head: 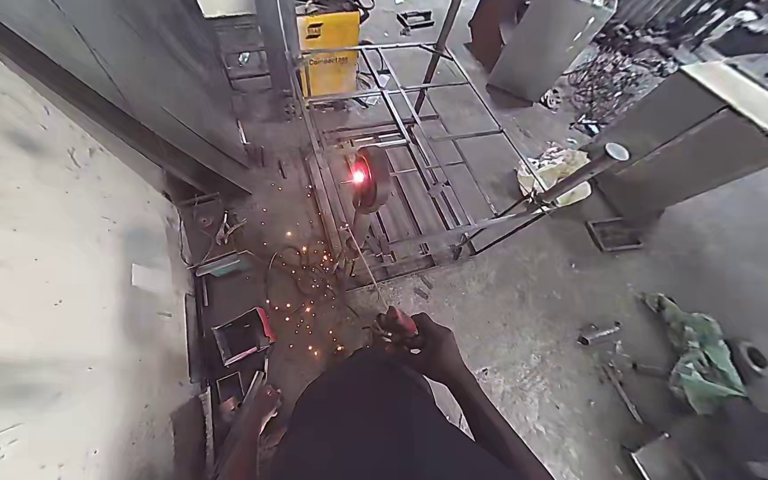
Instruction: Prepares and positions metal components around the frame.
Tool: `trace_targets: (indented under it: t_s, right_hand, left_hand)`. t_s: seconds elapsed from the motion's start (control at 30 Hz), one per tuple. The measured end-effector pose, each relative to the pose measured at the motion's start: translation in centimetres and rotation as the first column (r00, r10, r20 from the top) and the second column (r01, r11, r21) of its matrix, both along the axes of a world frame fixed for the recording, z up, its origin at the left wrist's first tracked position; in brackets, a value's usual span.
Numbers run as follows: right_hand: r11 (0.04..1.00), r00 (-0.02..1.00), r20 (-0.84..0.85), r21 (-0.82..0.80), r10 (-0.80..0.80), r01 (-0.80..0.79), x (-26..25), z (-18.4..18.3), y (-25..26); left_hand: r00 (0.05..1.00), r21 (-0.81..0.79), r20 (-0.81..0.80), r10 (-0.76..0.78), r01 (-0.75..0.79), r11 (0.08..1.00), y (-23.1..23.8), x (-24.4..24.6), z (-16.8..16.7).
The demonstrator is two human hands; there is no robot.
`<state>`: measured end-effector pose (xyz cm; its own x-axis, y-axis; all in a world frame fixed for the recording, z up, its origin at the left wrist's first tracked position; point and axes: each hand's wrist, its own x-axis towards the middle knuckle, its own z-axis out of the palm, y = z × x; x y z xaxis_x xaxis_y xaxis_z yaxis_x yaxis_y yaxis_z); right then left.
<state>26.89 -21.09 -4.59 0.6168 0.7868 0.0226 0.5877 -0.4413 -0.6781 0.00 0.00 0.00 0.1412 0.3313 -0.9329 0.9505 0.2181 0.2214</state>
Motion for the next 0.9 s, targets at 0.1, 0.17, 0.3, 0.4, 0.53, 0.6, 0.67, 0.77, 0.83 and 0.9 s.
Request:
trace_targets:
  t_s: [0.1,0.17,0.3,0.4,0.53,0.6,0.67,0.77,0.83,0.9]
  right_hand:
    - [0.995,0.996,-0.042,0.05,-0.085,0.087,0.3,-0.2,-2.7]
    - [0.979,0.983,-0.08,0.106,-0.166,0.174,0.5,-0.3,-4.6]
    - [0.875,0.932,-0.229,0.338,-0.282,0.347,1.0,-0.3,-7.5]
    - [0.751,0.88,-0.36,0.474,-0.311,0.459,2.1,-0.2,-9.0]
    - [0.595,0.794,-0.524,0.544,-0.31,0.591,4.3,0.0,-10.8]
    - [0.542,0.752,-0.571,0.537,-0.33,0.646,5.9,-0.3,-11.9]
    - [0.502,0.718,-0.606,0.528,-0.342,0.685,7.8,-0.6,-13.3]
    - [0.441,0.684,-0.634,0.53,-0.361,0.724,10.9,-1.0,-15.9]
    - [0.402,0.652,-0.636,0.515,-0.413,0.757,13.2,-1.2,-17.9]
    - [0.368,0.617,-0.63,0.495,-0.471,0.787,15.8,-1.1,-20.0]
  left_hand:
    - [0.968,0.255,0.208,-0.141,0.086,0.963,-0.4,-7.2,-17.8]
    - [0.99,0.128,0.096,-0.105,0.092,0.987,1.9,-8.5,-26.3]
    - [0.986,0.151,0.056,-0.16,0.15,0.977,3.3,-8.1,-31.5]
    - [0.971,0.16,0.028,-0.238,0.231,0.96,4.2,-5.6,-31.2]
    - [0.928,0.223,0.028,-0.371,0.356,0.908,5.3,-0.7,-31.0]
    - [0.921,0.236,0.068,-0.383,0.359,0.903,5.5,2.9,-30.7]
    - [0.899,0.25,0.07,-0.432,0.403,0.88,4.8,7.9,-29.0]
    - [0.867,0.262,0.089,-0.49,0.455,0.851,2.9,15.2,-28.1]
    - [0.863,0.245,0.125,-0.489,0.451,0.858,1.2,19.8,-27.8]
    - [0.877,0.216,0.156,-0.454,0.418,0.882,-0.7,24.1,-27.3]
